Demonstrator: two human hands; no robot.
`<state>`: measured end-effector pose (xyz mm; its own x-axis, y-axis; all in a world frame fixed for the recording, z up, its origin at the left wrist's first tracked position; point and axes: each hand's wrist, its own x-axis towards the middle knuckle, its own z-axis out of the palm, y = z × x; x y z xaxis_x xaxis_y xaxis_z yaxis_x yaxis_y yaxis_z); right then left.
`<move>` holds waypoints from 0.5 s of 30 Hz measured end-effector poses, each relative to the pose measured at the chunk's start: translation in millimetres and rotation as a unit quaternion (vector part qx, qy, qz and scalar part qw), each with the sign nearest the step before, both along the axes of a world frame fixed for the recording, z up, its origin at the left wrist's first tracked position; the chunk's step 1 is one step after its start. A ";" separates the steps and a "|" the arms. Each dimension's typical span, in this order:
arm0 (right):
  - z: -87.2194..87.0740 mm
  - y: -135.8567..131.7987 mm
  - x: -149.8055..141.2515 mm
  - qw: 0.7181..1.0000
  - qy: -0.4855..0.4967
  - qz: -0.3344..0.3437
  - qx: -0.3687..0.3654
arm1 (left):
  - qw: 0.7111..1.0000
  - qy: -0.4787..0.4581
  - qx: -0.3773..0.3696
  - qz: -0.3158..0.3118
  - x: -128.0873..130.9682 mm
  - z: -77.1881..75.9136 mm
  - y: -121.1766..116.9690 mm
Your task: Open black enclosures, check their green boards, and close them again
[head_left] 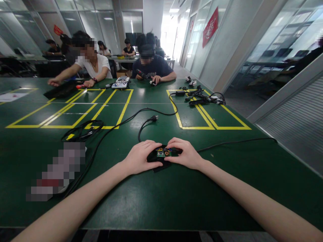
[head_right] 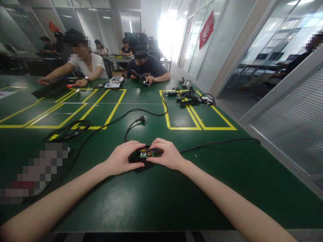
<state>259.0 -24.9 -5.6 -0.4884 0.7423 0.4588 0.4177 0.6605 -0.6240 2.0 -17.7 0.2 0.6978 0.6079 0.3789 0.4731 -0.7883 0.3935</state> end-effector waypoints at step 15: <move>0.1 -4.7 -6.1 1.000 -0.022 -0.012 -0.010 | 0.999 0.027 -0.006 0.035 -0.4 -9.6 6.5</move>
<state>252.8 -29.6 -5.5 -0.4906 0.7627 0.4214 0.4606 0.6376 -0.6175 1.6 -11.2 -9.4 0.6732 0.6601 0.3333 0.5476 -0.7479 0.3752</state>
